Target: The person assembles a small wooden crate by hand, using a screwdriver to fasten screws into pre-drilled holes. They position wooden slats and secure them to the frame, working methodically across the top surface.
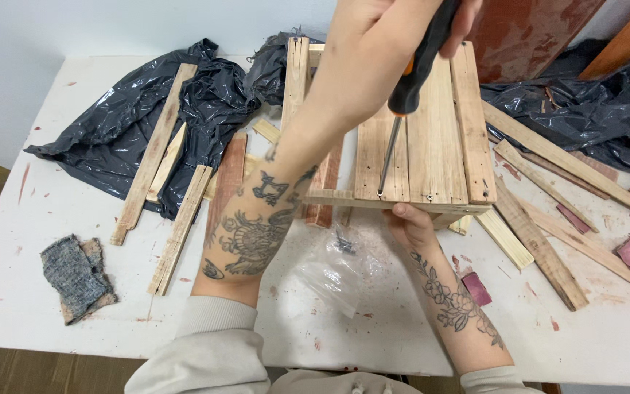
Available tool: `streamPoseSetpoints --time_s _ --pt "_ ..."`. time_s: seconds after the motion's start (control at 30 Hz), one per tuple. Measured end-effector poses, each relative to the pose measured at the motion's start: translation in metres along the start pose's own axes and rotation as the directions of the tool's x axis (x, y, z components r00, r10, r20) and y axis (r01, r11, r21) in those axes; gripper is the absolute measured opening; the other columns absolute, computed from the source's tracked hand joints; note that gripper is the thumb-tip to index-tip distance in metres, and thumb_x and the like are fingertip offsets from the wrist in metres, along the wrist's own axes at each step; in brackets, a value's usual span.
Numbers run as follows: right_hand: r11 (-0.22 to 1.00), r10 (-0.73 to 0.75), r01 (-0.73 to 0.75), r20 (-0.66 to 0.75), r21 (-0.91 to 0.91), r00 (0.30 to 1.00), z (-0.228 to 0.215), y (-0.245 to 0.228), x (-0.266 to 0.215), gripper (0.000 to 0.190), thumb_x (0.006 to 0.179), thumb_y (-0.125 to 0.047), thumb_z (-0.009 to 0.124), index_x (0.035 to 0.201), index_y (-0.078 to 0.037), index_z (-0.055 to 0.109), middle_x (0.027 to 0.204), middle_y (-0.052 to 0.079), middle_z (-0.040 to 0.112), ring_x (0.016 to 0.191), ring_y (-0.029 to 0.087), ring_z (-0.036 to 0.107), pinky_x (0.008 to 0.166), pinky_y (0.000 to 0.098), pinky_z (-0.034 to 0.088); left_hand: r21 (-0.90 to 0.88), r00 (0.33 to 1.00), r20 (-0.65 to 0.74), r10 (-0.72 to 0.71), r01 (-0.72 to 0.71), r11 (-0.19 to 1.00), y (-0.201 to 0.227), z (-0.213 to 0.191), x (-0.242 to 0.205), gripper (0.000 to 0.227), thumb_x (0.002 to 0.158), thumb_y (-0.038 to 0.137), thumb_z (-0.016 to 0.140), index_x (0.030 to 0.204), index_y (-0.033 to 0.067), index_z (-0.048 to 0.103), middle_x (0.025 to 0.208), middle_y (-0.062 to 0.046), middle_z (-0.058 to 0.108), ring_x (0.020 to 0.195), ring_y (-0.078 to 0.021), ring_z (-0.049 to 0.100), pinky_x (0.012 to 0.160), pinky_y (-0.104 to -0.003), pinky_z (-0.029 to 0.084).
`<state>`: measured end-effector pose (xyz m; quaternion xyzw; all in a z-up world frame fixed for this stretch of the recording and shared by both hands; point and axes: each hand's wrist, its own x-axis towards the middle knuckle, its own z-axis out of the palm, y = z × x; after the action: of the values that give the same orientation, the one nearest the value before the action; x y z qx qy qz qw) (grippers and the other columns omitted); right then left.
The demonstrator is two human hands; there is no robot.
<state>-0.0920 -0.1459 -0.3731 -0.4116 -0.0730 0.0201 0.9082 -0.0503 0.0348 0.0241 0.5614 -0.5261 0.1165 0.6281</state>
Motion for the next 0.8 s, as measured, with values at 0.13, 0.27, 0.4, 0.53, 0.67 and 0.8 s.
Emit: streamPoseSetpoints --time_s 0.13,0.27,0.4,0.53,0.67,0.8 --pt "0.999 0.045 -0.045 0.035 0.013 0.998 0.008 -0.005 0.004 0.023 0.076 -0.009 0.077 0.099 -0.008 0.078 0.106 0.004 0.078 0.11 0.027 0.069 0.109 0.0442 0.047 -0.8 0.936 0.296 0.192 0.132 0.585 -0.013 0.004 0.02 0.032 0.102 0.035 0.045 0.078 0.0155 0.037 0.072 0.0 0.038 0.053 -0.0094 0.037 0.043 -0.023 0.033" --pt "0.991 -0.062 0.066 -0.04 0.115 0.997 0.004 -0.002 0.006 0.04 0.068 0.013 0.073 0.101 -0.01 0.073 0.097 -0.002 0.077 0.089 0.017 0.072 0.08 0.0295 0.06 -0.845 0.917 0.337 0.213 0.195 0.498 0.033 0.012 0.008 0.045 0.102 0.043 0.053 0.076 0.0109 0.037 0.062 -0.005 0.033 0.043 -0.0069 0.018 0.034 -0.023 0.019" --pt "0.988 -0.119 0.119 -0.001 0.102 0.993 0.032 -0.02 0.005 0.05 0.072 0.014 0.071 0.117 -0.008 0.071 0.089 0.001 0.078 0.081 0.018 0.074 0.072 0.0295 0.062 -0.768 0.918 0.212 0.336 -0.056 0.638 0.03 0.02 0.016 0.043 0.106 0.041 0.043 0.079 0.008 0.042 0.064 -0.008 0.04 0.048 -0.0143 0.032 0.05 -0.027 0.034" --pt "0.997 -0.069 0.067 0.056 0.033 0.996 0.049 -0.035 0.004 0.033 0.076 0.002 0.076 0.106 -0.013 0.074 0.092 -0.001 0.076 0.092 0.019 0.069 0.092 0.0367 0.053 -0.278 0.97 0.008 0.244 -0.232 0.932 0.04 0.019 0.003 0.045 0.107 0.045 0.035 0.085 0.0083 0.047 0.078 -0.004 0.048 0.074 -0.0169 0.049 0.077 -0.03 0.041" --pt "0.997 -0.014 0.007 -0.083 -0.075 0.996 0.062 -0.045 -0.012 0.008 0.084 -0.007 0.075 0.081 -0.014 0.079 0.079 -0.002 0.075 0.082 0.014 0.065 0.088 0.0306 0.046 -0.2 0.93 -0.346 0.126 -0.204 0.958 0.048 0.026 -0.012 0.036 0.1 0.037 0.048 0.077 0.0101 0.048 0.061 -0.002 0.04 0.05 -0.0141 0.041 0.054 -0.027 0.038" --pt "0.96 -0.033 0.007 -0.088 -0.281 0.996 0.127 -0.09 -0.061 0.019 0.094 -0.013 0.069 0.102 0.003 0.076 0.105 0.023 0.077 0.098 0.037 0.077 0.097 0.051 0.061 -0.119 0.917 -0.365 0.16 -0.217 0.969 0.041 0.029 -0.018 0.036 0.1 0.044 0.048 0.077 0.0167 0.05 0.057 -0.002 0.045 0.049 -0.0133 0.043 0.055 -0.026 0.039"
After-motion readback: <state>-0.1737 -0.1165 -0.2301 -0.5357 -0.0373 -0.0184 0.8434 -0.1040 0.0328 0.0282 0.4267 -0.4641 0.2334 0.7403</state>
